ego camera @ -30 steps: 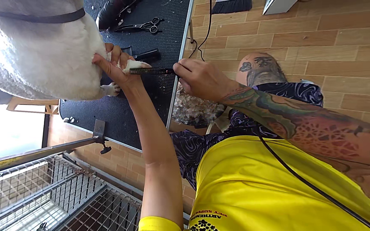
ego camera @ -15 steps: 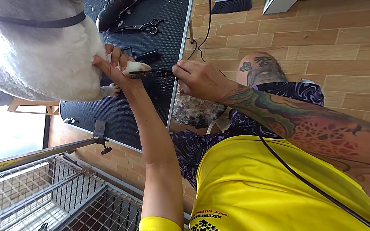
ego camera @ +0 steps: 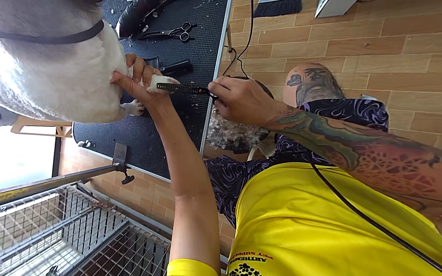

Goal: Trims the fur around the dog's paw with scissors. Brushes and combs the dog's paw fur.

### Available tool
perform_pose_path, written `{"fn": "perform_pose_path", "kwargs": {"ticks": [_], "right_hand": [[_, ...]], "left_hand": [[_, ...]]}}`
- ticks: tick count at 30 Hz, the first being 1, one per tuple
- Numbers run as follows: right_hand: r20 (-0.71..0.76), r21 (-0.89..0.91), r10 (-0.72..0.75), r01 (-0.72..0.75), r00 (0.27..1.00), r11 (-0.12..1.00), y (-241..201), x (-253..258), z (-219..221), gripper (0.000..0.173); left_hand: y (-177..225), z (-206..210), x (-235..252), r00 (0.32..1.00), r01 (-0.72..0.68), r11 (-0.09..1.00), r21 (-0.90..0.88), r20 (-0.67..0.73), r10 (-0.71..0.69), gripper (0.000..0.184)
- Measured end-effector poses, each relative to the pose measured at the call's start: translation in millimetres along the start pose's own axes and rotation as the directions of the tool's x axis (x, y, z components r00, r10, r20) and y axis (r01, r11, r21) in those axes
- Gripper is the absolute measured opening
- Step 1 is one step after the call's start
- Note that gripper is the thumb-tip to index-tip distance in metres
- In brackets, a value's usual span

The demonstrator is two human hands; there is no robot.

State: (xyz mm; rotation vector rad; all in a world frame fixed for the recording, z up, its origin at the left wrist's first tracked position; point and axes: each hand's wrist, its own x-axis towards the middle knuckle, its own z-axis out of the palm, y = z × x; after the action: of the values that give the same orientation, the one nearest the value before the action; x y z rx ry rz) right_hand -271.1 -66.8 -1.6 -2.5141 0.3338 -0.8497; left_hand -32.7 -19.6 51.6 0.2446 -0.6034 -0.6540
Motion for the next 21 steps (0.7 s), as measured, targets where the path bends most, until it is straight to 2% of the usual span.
{"fn": "perform_pose_path", "kwargs": {"ticks": [3,6,9,10,11,13,15,16,18,21], "right_hand": [[0.029,0.016,0.02,-0.021,0.999,1.0,-1.9,-2.9,-1.2,0.034],[0.09,0.091,0.088,-0.096,0.992,0.991,-6.4,-5.2,-2.8,0.033],[0.115,0.249,0.184,-0.208,0.976,0.946,-12.2,-7.0,-2.4,0.03],[0.15,0.326,0.252,-0.289,0.956,0.9,-17.7,-7.4,-3.5,0.03],[0.248,0.42,0.34,-0.417,0.907,0.806,-25.4,-6.7,-7.8,0.03],[0.451,0.613,0.421,-0.616,0.787,0.495,-43.0,-6.8,-15.6,0.029],[0.559,0.726,0.383,-0.657,0.735,0.203,-59.0,-10.9,-16.9,0.027],[0.591,0.743,0.35,-0.66,0.726,0.114,-65.0,-12.8,-16.8,0.026],[0.62,0.747,0.318,-0.663,0.717,0.038,-72.7,-13.6,-16.6,0.025],[0.633,0.743,0.33,-0.67,0.7,-0.002,-74.7,-13.7,-16.3,0.024]], "left_hand": [[0.1,-1.4,0.1,0.999,-0.007,1.0,-0.03,0.047,0.008,0.055],[0.7,-4.1,-0.7,0.997,0.013,0.998,-0.068,0.076,-0.008,0.057],[3.4,-10.5,0.8,0.987,0.065,0.991,-0.117,0.155,-0.046,0.06],[3.4,-11.8,0.5,0.985,0.069,0.989,-0.13,0.165,-0.047,0.061],[3.2,-14.2,0.8,0.982,0.077,0.986,-0.149,0.183,-0.049,0.063],[3.0,-21.1,1.9,0.971,0.097,0.979,-0.177,0.235,-0.054,0.068],[2.7,-26.3,1.8,0.965,0.109,0.977,-0.183,0.255,-0.06,0.072],[1.9,-26.1,0.5,0.967,0.098,0.98,-0.175,0.251,-0.052,0.072],[-0.9,-24.2,-0.4,0.963,0.063,0.989,-0.137,0.269,-0.024,0.072],[-0.7,-29.0,0.1,0.939,0.068,0.994,-0.089,0.342,-0.034,0.072]]}}
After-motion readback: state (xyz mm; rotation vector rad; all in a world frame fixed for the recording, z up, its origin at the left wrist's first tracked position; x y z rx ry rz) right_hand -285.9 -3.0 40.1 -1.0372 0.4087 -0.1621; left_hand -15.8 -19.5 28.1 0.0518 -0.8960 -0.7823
